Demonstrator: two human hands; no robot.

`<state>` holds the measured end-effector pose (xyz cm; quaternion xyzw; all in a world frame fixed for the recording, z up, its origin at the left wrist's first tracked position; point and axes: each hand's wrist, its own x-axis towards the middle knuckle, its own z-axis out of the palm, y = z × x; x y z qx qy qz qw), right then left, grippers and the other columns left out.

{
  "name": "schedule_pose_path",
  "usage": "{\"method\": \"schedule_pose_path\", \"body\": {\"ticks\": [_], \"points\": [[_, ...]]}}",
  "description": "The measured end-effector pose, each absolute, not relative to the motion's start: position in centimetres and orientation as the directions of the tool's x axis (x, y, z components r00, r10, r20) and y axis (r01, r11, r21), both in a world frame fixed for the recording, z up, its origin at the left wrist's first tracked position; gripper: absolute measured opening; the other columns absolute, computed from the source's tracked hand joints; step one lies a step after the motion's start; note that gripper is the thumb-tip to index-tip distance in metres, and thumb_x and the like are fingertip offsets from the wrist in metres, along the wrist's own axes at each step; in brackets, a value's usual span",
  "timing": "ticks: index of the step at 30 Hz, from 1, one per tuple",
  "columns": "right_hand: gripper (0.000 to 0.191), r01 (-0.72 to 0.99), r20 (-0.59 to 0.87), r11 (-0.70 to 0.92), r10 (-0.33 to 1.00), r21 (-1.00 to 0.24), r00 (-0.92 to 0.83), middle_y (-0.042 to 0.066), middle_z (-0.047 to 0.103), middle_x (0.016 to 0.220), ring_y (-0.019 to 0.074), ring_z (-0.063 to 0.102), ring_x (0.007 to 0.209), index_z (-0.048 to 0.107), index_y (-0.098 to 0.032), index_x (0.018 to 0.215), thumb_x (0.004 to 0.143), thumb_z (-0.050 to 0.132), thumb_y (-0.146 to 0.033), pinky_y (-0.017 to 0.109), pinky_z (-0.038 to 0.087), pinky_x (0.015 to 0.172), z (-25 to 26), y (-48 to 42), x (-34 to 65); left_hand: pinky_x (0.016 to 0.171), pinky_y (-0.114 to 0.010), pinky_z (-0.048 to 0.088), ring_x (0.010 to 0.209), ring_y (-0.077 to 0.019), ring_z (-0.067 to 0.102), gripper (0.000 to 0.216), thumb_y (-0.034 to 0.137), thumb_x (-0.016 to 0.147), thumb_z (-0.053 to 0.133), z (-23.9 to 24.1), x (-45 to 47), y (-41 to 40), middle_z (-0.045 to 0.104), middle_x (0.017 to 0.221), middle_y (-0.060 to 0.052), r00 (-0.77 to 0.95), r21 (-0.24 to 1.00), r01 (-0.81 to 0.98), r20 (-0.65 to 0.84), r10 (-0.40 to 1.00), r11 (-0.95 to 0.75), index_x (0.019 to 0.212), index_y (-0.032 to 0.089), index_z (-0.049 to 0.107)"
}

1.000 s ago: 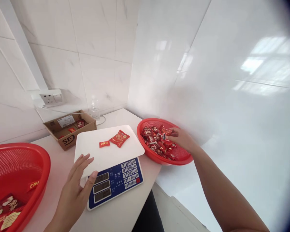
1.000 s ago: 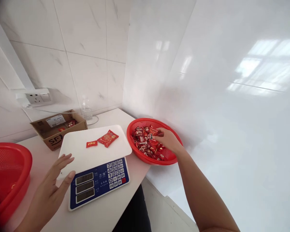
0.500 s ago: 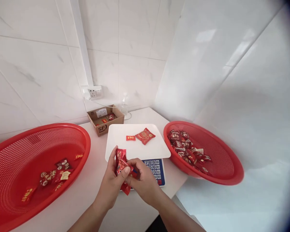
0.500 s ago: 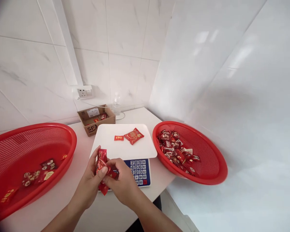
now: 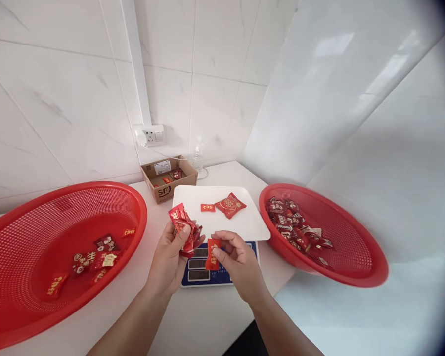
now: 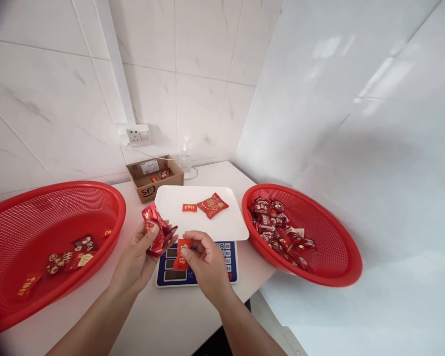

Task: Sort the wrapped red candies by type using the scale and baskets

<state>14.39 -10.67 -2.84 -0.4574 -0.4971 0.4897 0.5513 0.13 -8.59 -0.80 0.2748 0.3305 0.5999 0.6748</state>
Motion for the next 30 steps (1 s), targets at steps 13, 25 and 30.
{"method": "schedule_pose_path", "body": {"ticks": [13, 25, 30], "points": [[0.009, 0.44, 0.321, 0.242, 0.94, -0.865, 0.115, 0.003, 0.058, 0.087, 0.0191, 0.056, 0.086, 0.056, -0.022, 0.076, 0.078, 0.056, -0.031, 0.033, 0.05, 0.073, -3.1, -5.6, 17.0, 0.087, -0.039, 0.055, 0.098, -0.0206, 0.065, 0.03, 0.031, 0.073, 0.071, -0.3, -1.8, -8.3, 0.068, 0.097, -0.002, 0.061, 0.771, -0.609, -0.187, 0.98, 0.185, 0.099, 0.021, 0.063], [0.017, 0.683, 0.343, 0.222, 0.938, -0.696, 0.043, 0.005, 0.057, 0.097, 0.0193, 0.056, 0.083, 0.062, -0.022, 0.091, 0.078, 0.051, -0.022, 0.037, 0.046, 0.079, -4.2, -2.6, 17.1, 0.074, -0.032, 0.058, 0.091, -0.0181, 0.065, 0.04, 0.03, 0.073, 0.071, -0.1, -1.6, -9.0, 0.065, 0.11, -0.004, 0.219, 0.818, -0.498, -0.202, 0.955, 0.288, 0.111, 0.025, 0.057], [0.012, 0.62, 0.342, 0.208, 0.934, -0.757, 0.105, 0.004, 0.06, 0.093, 0.0196, 0.058, 0.085, 0.06, -0.022, 0.084, 0.076, 0.052, -0.022, 0.036, 0.048, 0.08, -3.8, -3.3, 19.1, 0.074, -0.032, 0.056, 0.087, -0.0167, 0.064, 0.041, 0.028, 0.071, 0.072, -0.1, -1.6, -8.9, 0.067, 0.102, -0.002, 0.219, 0.836, -0.474, -0.192, 0.957, 0.276, 0.108, 0.026, 0.057]]}}
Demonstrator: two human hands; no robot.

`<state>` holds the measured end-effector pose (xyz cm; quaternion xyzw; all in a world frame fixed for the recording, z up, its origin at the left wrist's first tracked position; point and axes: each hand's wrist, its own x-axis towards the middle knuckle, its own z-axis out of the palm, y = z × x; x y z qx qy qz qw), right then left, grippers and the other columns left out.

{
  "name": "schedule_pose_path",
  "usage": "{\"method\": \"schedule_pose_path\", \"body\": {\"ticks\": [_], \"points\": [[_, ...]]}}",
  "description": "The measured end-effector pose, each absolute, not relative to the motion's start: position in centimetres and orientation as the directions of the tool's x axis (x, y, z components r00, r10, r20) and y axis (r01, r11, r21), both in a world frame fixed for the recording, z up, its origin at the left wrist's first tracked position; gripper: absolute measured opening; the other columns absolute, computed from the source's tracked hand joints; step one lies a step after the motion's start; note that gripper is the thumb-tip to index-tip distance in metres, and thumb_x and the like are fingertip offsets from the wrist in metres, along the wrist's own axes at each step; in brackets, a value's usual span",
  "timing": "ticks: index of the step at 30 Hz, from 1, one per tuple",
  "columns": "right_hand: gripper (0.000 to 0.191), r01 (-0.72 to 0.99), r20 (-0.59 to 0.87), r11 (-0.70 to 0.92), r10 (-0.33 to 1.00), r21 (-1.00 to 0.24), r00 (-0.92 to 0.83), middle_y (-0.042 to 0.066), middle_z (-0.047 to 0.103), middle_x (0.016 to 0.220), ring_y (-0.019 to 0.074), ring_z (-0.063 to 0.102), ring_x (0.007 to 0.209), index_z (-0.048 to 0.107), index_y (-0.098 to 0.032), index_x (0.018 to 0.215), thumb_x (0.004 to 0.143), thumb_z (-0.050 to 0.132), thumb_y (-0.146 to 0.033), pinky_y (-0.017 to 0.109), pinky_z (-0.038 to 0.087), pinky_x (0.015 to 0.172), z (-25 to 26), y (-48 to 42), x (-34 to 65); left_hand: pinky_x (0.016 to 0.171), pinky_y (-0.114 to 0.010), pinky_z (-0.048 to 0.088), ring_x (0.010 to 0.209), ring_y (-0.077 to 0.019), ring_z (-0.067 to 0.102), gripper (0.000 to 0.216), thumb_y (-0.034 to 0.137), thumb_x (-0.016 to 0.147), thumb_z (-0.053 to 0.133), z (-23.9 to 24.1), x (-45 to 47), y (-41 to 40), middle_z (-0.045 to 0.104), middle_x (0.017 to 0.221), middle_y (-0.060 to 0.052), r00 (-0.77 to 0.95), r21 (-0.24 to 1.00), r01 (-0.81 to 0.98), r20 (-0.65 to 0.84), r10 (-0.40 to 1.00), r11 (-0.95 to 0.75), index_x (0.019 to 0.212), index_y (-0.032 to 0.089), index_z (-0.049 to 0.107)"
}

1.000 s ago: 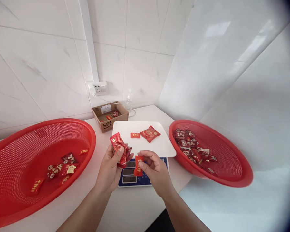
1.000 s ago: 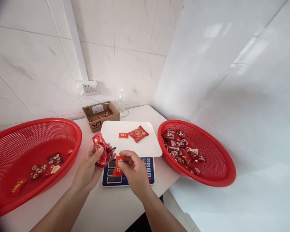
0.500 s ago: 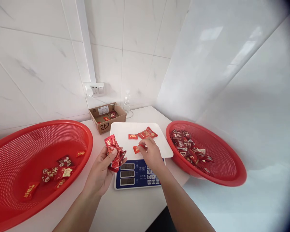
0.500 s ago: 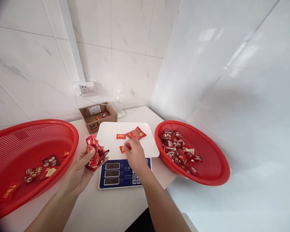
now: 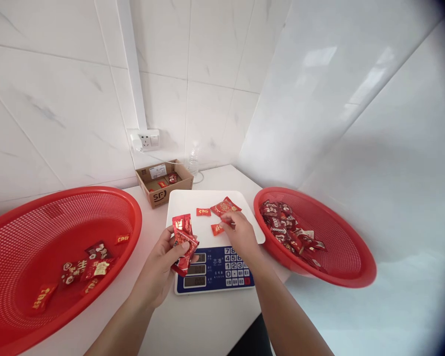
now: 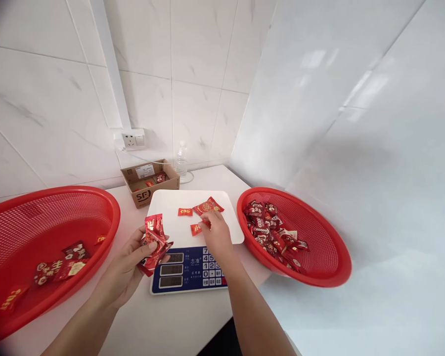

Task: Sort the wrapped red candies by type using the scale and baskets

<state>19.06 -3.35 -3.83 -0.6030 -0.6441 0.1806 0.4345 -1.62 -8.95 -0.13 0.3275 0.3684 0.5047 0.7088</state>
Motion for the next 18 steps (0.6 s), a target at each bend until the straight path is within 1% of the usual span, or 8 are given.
{"method": "schedule_pose_path", "body": {"ticks": [3, 7, 9, 12, 15, 18], "points": [[0.013, 0.632, 0.339, 0.157, 0.924, -0.759, 0.177, 0.006, 0.062, 0.093, 0.0206, 0.059, 0.086, 0.06, -0.022, 0.085, 0.077, 0.05, -0.022, 0.037, 0.047, 0.082, -3.5, -3.9, 20.6, 0.074, -0.032, 0.056, 0.084, -0.016, 0.063, 0.04, 0.027, 0.07, 0.072, -0.3, -1.5, -8.9, 0.067, 0.099, -0.003, 0.225, 0.845, -0.45, -0.207, 0.952, 0.29, 0.107, 0.024, 0.056], [0.016, 0.695, 0.342, 0.106, 0.916, -0.711, 0.211, 0.007, 0.062, 0.096, 0.021, 0.059, 0.088, 0.06, -0.021, 0.087, 0.078, 0.047, -0.02, 0.037, 0.046, 0.084, -3.6, -4.0, 21.8, 0.072, -0.032, 0.056, 0.082, -0.0157, 0.061, 0.043, 0.029, 0.071, 0.071, -0.5, -1.3, -9.1, 0.065, 0.097, -0.003, 0.24, 0.876, -0.384, -0.212, 0.947, 0.293, 0.11, 0.025, 0.055], [0.017, 0.7, 0.341, 0.107, 0.918, -0.706, 0.204, 0.007, 0.062, 0.097, 0.0208, 0.059, 0.088, 0.06, -0.021, 0.088, 0.078, 0.046, -0.02, 0.037, 0.046, 0.085, -3.9, -3.9, 22.0, 0.074, -0.032, 0.056, 0.085, -0.0162, 0.061, 0.044, 0.03, 0.072, 0.07, -0.5, -1.2, -9.2, 0.064, 0.099, -0.003, 0.256, 0.892, -0.354, -0.198, 0.946, 0.283, 0.113, 0.026, 0.054], [0.016, 0.661, 0.356, 0.139, 0.911, -0.738, 0.206, 0.008, 0.063, 0.098, 0.0213, 0.059, 0.089, 0.06, -0.021, 0.088, 0.079, 0.047, -0.021, 0.037, 0.046, 0.085, -3.9, -3.9, 21.8, 0.075, -0.032, 0.055, 0.086, -0.0159, 0.06, 0.045, 0.032, 0.074, 0.069, -0.6, -1.2, -9.3, 0.063, 0.099, -0.004, 0.266, 0.912, -0.319, -0.177, 0.948, 0.259, 0.116, 0.027, 0.053], [0.016, 0.649, 0.411, 0.173, 0.881, -0.741, 0.235, 0.009, 0.064, 0.098, 0.0225, 0.059, 0.092, 0.061, -0.02, 0.088, 0.081, 0.047, -0.023, 0.037, 0.046, 0.085, -3.0, -4.3, 21.9, 0.075, -0.031, 0.055, 0.087, -0.0156, 0.059, 0.044, 0.034, 0.074, 0.069, -0.5, -1.3, -9.4, 0.062, 0.1, -0.002, 0.273, 0.92, -0.305, -0.165, 0.948, 0.247, 0.115, 0.028, 0.053], [0.017, 0.709, 0.502, 0.172, 0.816, -0.684, 0.287, 0.01, 0.064, 0.097, 0.0227, 0.059, 0.092, 0.062, -0.02, 0.087, 0.082, 0.046, -0.023, 0.037, 0.046, 0.085, -1.7, -4.8, 23.3, 0.075, -0.031, 0.055, 0.088, -0.016, 0.058, 0.044, 0.035, 0.074, 0.069, -0.3, -1.5, -9.5, 0.062, 0.101, -0.002, 0.28, 0.923, -0.292, -0.168, 0.945, 0.251, 0.114, 0.029, 0.053]]}}
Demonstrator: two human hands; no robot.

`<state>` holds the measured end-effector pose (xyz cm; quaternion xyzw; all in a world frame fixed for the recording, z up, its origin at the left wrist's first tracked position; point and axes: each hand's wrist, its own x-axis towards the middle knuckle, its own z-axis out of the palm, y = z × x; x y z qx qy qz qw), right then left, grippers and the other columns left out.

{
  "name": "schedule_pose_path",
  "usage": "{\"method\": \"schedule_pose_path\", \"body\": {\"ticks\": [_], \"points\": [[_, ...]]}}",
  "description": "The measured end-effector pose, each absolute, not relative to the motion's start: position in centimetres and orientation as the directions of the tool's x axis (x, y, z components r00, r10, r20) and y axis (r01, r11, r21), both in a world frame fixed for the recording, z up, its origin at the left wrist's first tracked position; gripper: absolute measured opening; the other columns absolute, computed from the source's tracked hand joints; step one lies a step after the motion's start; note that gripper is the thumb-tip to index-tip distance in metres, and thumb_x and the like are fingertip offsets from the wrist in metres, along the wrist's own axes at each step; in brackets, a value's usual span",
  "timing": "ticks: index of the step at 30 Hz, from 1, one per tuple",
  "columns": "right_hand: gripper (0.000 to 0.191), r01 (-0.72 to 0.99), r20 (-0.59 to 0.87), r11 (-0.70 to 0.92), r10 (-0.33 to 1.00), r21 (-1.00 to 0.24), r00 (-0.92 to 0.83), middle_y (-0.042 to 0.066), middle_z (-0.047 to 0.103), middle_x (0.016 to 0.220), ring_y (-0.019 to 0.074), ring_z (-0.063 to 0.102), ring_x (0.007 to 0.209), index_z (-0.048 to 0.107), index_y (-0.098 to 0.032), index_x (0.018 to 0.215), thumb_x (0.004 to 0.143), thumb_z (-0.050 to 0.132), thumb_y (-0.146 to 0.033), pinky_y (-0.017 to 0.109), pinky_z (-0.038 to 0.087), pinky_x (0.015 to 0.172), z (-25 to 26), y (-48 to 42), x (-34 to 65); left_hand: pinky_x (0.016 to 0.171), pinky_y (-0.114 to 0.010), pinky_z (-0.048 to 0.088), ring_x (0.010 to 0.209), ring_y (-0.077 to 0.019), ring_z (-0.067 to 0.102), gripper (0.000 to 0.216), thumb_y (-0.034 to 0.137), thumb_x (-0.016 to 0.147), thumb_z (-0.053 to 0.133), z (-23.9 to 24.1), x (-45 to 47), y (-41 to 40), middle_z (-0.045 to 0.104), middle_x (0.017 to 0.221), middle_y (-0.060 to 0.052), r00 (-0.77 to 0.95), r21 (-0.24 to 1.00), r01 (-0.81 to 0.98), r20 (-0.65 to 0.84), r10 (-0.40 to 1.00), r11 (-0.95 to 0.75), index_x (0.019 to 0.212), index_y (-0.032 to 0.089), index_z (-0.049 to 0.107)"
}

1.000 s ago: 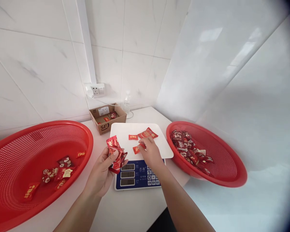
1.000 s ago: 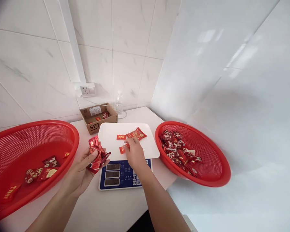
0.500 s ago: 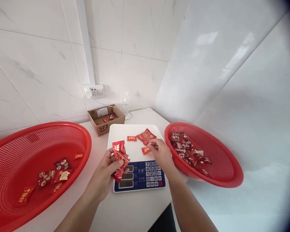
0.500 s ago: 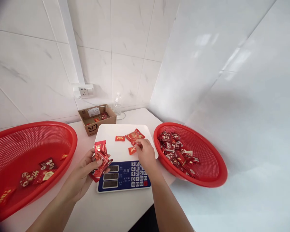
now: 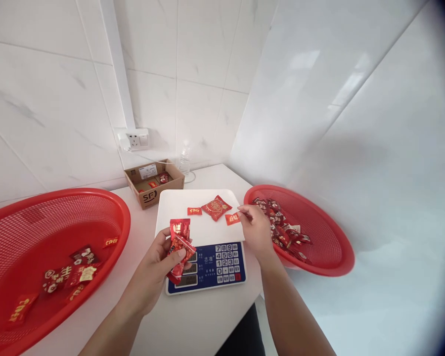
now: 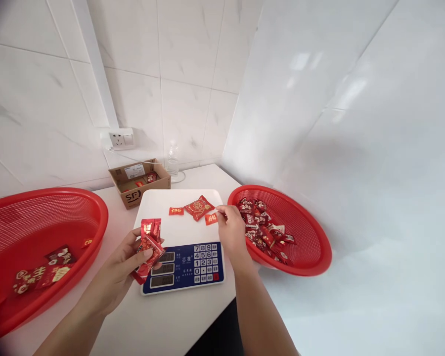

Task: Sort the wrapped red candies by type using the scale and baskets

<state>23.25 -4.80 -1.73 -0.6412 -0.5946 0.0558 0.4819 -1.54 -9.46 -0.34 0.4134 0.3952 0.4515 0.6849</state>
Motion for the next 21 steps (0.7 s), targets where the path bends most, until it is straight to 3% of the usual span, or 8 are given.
{"method": "schedule_pose_path", "body": {"ticks": [4, 8, 10, 12, 15, 18, 21], "points": [[0.021, 0.8, 0.6, 0.091, 0.712, -0.594, 0.365, 0.011, 0.064, 0.096, 0.0238, 0.058, 0.092, 0.064, -0.019, 0.09, 0.082, 0.046, -0.025, 0.04, 0.045, 0.085, -0.6, -5.4, 27.0, 0.077, -0.03, 0.054, 0.089, -0.0158, 0.058, 0.046, 0.035, 0.074, 0.069, -0.2, -1.8, -9.5, 0.063, 0.103, -0.002, 0.301, 0.923, -0.274, -0.184, 0.936, 0.27, 0.117, 0.03, 0.052], [0.025, 0.826, 0.58, -0.119, 0.657, -0.551, 0.481, 0.014, 0.064, 0.1, 0.0284, 0.056, 0.097, 0.065, -0.017, 0.094, 0.08, 0.045, -0.025, 0.048, 0.042, 0.088, -0.4, -6.0, 29.7, 0.077, -0.029, 0.053, 0.091, -0.0152, 0.058, 0.049, 0.036, 0.075, 0.068, -0.3, -1.7, -9.5, 0.061, 0.113, -0.003, 0.31, 0.935, -0.251, -0.169, 0.935, 0.252, 0.121, 0.032, 0.051], [0.026, 0.828, 0.573, -0.125, 0.666, -0.546, 0.478, 0.015, 0.065, 0.104, 0.0306, 0.054, 0.103, 0.065, -0.017, 0.096, 0.081, 0.047, -0.028, 0.05, 0.04, 0.091, -0.3, -6.6, 29.0, 0.078, -0.029, 0.053, 0.094, -0.0166, 0.058, 0.052, 0.036, 0.075, 0.068, -0.5, -1.5, -9.5, 0.059, 0.119, -0.004, 0.321, 0.941, -0.235, -0.16, 0.933, 0.242, 0.124, 0.032, 0.051], [0.028, 0.808, 0.528, 0.003, 0.758, -0.589, 0.382, 0.013, 0.066, 0.106, 0.0293, 0.055, 0.105, 0.065, -0.019, 0.099, 0.083, 0.049, -0.036, 0.047, 0.042, 0.091, 0.1, -7.4, 26.7, 0.079, -0.03, 0.053, 0.096, -0.018, 0.059, 0.054, 0.036, 0.075, 0.067, -0.6, -1.2, -9.6, 0.058, 0.122, -0.005, 0.338, 0.951, -0.21, -0.147, 0.929, 0.227, 0.126, 0.031, 0.049], [0.033, 0.642, 0.288, 0.179, 0.955, -0.745, 0.068, 0.008, 0.068, 0.102, 0.0237, 0.062, 0.096, 0.065, -0.023, 0.104, 0.086, 0.048, -0.045, 0.038, 0.049, 0.084, 1.1, -9.1, 21.9, 0.084, -0.032, 0.051, 0.099, -0.0196, 0.059, 0.056, 0.034, 0.075, 0.067, -0.8, -0.9, -9.9, 0.059, 0.12, -0.006, 0.357, 0.969, -0.157, -0.122, 0.926, 0.189, 0.128, 0.03, 0.048], [0.036, 0.494, 0.179, 0.236, 0.971, -0.837, -0.16, 0.005, 0.068, 0.1, 0.0197, 0.063, 0.093, 0.06, -0.024, 0.115, 0.087, 0.05, -0.044, 0.034, 0.05, 0.082, 2.0, -10.1, 18.2, 0.085, -0.033, 0.049, 0.099, -0.0199, 0.06, 0.061, 0.031, 0.075, 0.067, -0.8, -0.6, -10.3, 0.063, 0.112, -0.005, 0.362, 0.986, -0.078, -0.107, 0.926, 0.144, 0.132, 0.03, 0.043], [0.034, 0.41, 0.196, 0.26, 0.962, -0.874, -0.192, 0.002, 0.067, 0.091, 0.0157, 0.063, 0.082, 0.055, -0.025, 0.117, 0.086, 0.051, -0.038, 0.031, 0.052, 0.076, 1.7, -9.8, 17.0, 0.081, -0.034, 0.05, 0.092, -0.0187, 0.061, 0.066, 0.03, 0.075, 0.066, -0.7, -0.7, -10.4, 0.065, 0.103, -0.004, 0.37, 0.991, -0.027, -0.109, 0.923, 0.128, 0.135, 0.031, 0.038]]}}
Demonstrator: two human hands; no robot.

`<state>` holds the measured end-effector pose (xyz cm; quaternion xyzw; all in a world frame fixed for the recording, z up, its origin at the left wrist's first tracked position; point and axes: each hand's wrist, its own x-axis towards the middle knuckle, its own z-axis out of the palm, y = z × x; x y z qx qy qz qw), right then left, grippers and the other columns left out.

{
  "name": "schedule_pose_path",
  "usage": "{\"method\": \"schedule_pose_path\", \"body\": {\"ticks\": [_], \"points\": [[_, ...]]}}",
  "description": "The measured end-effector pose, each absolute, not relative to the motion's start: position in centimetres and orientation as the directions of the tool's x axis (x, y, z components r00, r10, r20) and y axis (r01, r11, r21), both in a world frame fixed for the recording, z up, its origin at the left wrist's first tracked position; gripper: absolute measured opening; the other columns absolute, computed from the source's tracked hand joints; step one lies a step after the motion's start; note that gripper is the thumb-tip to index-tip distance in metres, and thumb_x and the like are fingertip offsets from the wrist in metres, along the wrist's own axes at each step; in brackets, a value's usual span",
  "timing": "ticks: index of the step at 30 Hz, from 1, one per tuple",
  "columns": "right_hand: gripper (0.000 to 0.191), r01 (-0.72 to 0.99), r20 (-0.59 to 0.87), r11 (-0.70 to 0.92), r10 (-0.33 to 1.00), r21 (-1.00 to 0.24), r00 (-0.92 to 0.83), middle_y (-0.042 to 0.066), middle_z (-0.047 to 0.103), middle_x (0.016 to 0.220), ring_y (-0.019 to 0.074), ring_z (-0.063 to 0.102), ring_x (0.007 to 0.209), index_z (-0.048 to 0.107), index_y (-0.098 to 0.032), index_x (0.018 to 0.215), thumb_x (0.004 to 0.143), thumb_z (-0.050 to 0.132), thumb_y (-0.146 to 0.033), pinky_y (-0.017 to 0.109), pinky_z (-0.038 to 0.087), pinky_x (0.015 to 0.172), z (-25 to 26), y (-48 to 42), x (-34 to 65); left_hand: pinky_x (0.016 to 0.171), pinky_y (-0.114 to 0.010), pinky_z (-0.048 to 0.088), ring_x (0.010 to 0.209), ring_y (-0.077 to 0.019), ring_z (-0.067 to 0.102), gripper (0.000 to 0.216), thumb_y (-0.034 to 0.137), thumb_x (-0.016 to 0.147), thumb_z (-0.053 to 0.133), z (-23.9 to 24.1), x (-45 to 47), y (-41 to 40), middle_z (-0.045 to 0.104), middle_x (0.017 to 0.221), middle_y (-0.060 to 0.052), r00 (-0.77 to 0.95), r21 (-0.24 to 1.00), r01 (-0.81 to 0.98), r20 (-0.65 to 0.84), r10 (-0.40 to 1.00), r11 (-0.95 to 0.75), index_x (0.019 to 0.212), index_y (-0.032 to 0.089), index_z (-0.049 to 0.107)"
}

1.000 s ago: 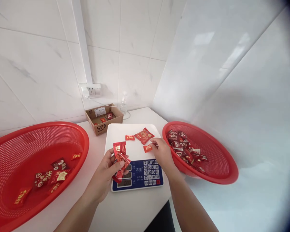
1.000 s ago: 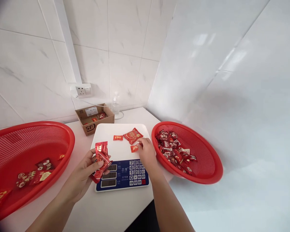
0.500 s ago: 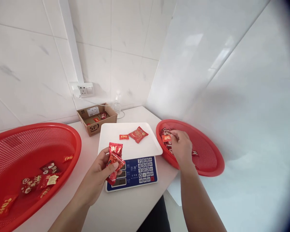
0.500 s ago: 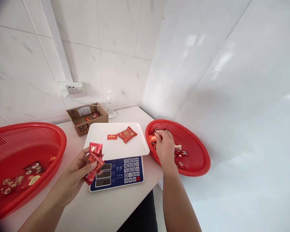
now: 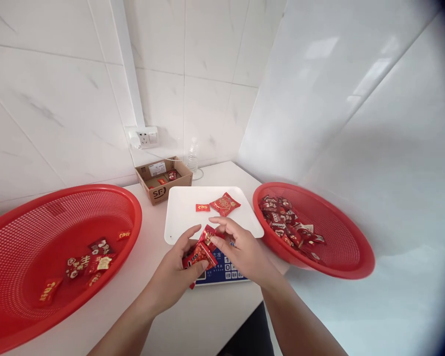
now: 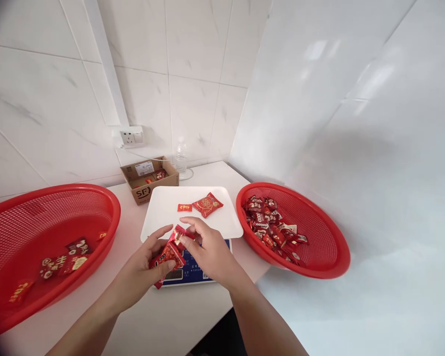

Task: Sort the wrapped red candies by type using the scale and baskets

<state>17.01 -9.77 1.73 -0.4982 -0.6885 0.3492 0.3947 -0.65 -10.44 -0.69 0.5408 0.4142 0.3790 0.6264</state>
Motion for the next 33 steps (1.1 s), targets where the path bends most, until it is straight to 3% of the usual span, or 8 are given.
{"method": "schedule_pose_path", "body": {"ticks": [3, 5, 10, 16, 21, 27, 33], "points": [[0.024, 0.34, 0.22, 0.24, 0.971, -0.909, -0.097, 0.0, 0.064, 0.082, 0.0141, 0.062, 0.072, 0.056, -0.024, 0.105, 0.086, 0.051, -0.037, 0.028, 0.053, 0.066, 0.5, -8.5, 17.6, 0.076, -0.031, 0.051, 0.087, -0.018, 0.063, 0.062, 0.034, 0.074, 0.068, -0.5, -1.1, -10.1, 0.066, 0.097, -0.003, 0.273, 0.992, -0.068, -0.08, 0.959, 0.102, 0.131, 0.028, 0.043], [0.02, 0.322, 0.254, 0.233, 0.967, -0.918, 0.023, 0.002, 0.064, 0.087, 0.0149, 0.063, 0.073, 0.055, -0.023, 0.098, 0.085, 0.051, -0.037, 0.029, 0.054, 0.064, -0.3, -7.7, 18.3, 0.071, -0.029, 0.052, 0.082, -0.0167, 0.063, 0.057, 0.037, 0.073, 0.069, -0.5, -1.6, -9.6, 0.066, 0.096, -0.003, 0.147, 0.988, -0.136, -0.051, 0.988, 0.071, 0.125, 0.026, 0.048], [0.029, 0.476, 0.364, 0.233, 0.909, -0.848, 0.205, 0.005, 0.066, 0.102, 0.0193, 0.065, 0.087, 0.054, -0.024, 0.112, 0.083, 0.052, -0.03, 0.037, 0.053, 0.078, -1.6, -6.7, 19.4, 0.063, -0.024, 0.054, 0.072, -0.0111, 0.061, 0.041, 0.035, 0.071, 0.071, -0.1, -2.8, -8.6, 0.065, 0.092, 0.001, -0.059, 0.933, -0.358, -0.005, 0.998, -0.017, 0.109, 0.027, 0.057], [0.016, 0.602, 0.492, 0.333, 0.863, -0.726, 0.116, 0.005, 0.069, 0.093, 0.02, 0.065, 0.087, 0.063, -0.023, 0.088, 0.083, 0.048, -0.023, 0.037, 0.053, 0.079, -2.4, -6.3, 18.8, 0.065, -0.024, 0.057, 0.076, -0.0103, 0.06, 0.031, 0.031, 0.07, 0.073, 0.3, -3.1, -8.5, 0.064, 0.089, 0.002, -0.099, 0.9, -0.432, 0.015, 0.995, -0.057, 0.099, 0.027, 0.061], [0.02, 0.592, 0.597, 0.467, 0.801, -0.656, 0.03, 0.003, 0.067, 0.092, 0.0172, 0.064, 0.089, 0.063, -0.024, 0.082, 0.083, 0.046, -0.014, 0.035, 0.052, 0.081, -3.3, -5.9, 18.6, 0.067, -0.025, 0.058, 0.075, -0.0104, 0.061, 0.033, 0.031, 0.07, 0.073, 0.2, -3.0, -8.5, 0.063, 0.087, 0.003, -0.115, 0.893, -0.448, -0.006, 0.993, -0.046, 0.101, 0.027, 0.06], [0.024, 0.591, 0.594, 0.483, 0.805, -0.646, -0.009, 0.004, 0.067, 0.094, 0.0173, 0.063, 0.092, 0.064, -0.023, 0.078, 0.08, 0.043, -0.01, 0.035, 0.051, 0.083, -3.9, -5.7, 18.6, 0.068, -0.029, 0.059, 0.077, -0.0117, 0.062, 0.036, 0.033, 0.07, 0.072, 0.3, -3.0, -8.3, 0.063, 0.091, 0.002, -0.095, 0.874, -0.484, -0.089, 0.991, 0.032, 0.102, 0.026, 0.059], [0.027, 0.647, 0.551, 0.46, 0.831, -0.608, -0.073, 0.005, 0.068, 0.096, 0.0191, 0.06, 0.096, 0.066, -0.023, 0.08, 0.081, 0.043, -0.009, 0.04, 0.048, 0.088, -4.1, -5.1, 18.4, 0.071, -0.029, 0.059, 0.083, -0.0128, 0.063, 0.023, 0.029, 0.076, 0.068, 0.6, -2.9, -8.3, 0.063, 0.097, 0.001, -0.023, 0.833, -0.538, -0.164, 0.986, 0.126, 0.097, 0.024, 0.06]]}}
